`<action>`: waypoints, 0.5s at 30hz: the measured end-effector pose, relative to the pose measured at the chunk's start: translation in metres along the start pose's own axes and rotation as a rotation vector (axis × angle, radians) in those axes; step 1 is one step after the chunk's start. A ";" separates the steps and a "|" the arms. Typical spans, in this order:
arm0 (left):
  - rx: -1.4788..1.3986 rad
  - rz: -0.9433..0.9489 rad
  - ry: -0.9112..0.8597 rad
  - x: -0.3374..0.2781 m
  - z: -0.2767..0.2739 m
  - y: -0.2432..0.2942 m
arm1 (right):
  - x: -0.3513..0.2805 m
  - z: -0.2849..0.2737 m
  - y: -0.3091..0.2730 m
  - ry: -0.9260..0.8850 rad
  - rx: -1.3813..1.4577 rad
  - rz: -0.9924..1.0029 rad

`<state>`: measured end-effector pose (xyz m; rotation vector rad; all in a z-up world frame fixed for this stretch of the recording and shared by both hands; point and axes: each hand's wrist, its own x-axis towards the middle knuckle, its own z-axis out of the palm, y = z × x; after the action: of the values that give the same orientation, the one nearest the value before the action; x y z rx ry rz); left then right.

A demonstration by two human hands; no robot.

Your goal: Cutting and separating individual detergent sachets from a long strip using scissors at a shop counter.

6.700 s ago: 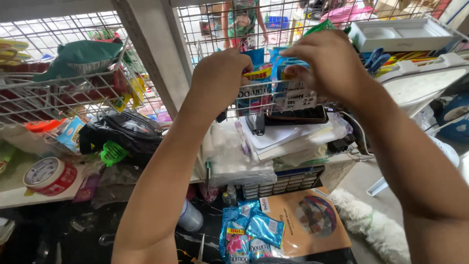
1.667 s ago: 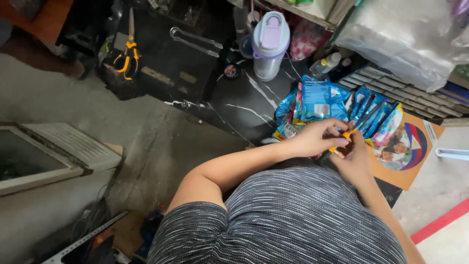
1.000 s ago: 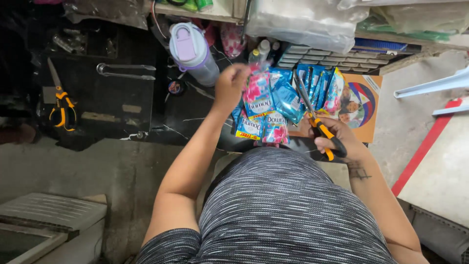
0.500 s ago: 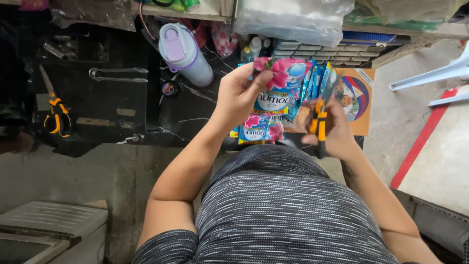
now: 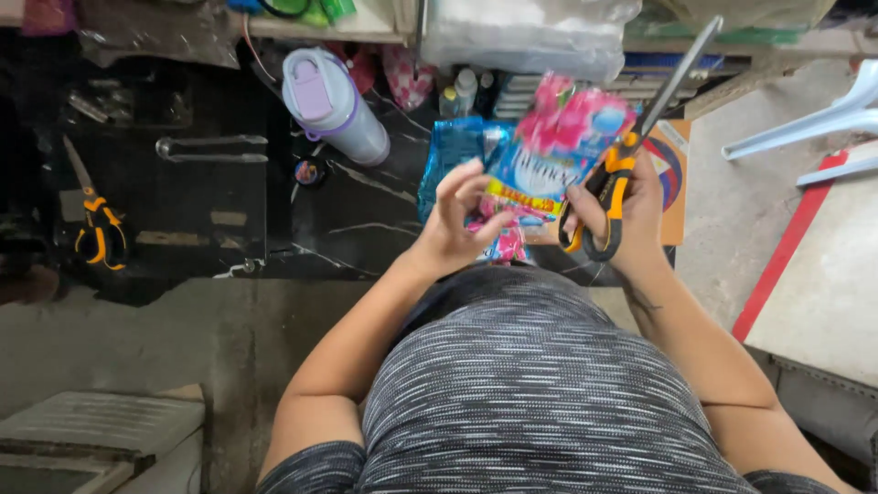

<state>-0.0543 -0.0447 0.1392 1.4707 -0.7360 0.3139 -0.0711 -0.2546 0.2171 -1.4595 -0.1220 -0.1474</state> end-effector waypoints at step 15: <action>0.161 -0.334 -0.292 0.041 -0.034 0.055 | -0.008 -0.094 -0.042 -1.068 -0.544 0.572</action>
<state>-0.0483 -0.0153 0.2103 1.7847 -0.6921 -0.1022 -0.0872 -0.3526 0.2464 -1.9162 -0.5482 1.1594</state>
